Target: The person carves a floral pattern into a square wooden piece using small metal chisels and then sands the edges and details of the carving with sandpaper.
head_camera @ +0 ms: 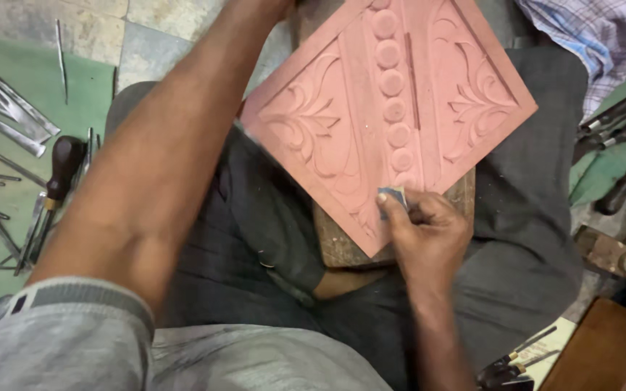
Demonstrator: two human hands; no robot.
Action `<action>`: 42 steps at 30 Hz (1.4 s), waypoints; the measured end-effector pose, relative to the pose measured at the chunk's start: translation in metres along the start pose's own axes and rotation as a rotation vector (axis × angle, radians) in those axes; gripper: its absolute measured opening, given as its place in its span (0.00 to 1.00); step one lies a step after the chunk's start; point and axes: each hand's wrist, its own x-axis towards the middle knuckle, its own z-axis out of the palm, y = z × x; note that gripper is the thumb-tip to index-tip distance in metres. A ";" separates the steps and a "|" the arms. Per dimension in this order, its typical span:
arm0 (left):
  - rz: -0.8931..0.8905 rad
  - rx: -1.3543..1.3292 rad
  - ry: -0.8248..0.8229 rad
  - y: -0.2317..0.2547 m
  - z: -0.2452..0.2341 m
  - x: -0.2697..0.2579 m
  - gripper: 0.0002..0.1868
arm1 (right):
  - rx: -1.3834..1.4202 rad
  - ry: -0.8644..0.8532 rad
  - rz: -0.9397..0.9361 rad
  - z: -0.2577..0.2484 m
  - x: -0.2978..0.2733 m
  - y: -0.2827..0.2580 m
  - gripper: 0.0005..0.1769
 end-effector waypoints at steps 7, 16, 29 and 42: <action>0.131 0.485 0.052 0.056 0.009 -0.020 0.28 | -0.071 0.171 -0.241 0.003 -0.004 -0.011 0.10; -0.106 0.586 0.315 0.101 0.015 -0.085 0.39 | -0.165 0.135 -0.283 0.005 -0.010 0.004 0.10; -0.089 0.523 0.310 0.113 0.014 -0.088 0.37 | -0.155 0.145 -0.287 0.006 -0.012 0.007 0.12; -0.138 0.487 0.269 0.110 0.013 -0.088 0.38 | -0.149 0.157 -0.265 0.001 -0.032 0.008 0.11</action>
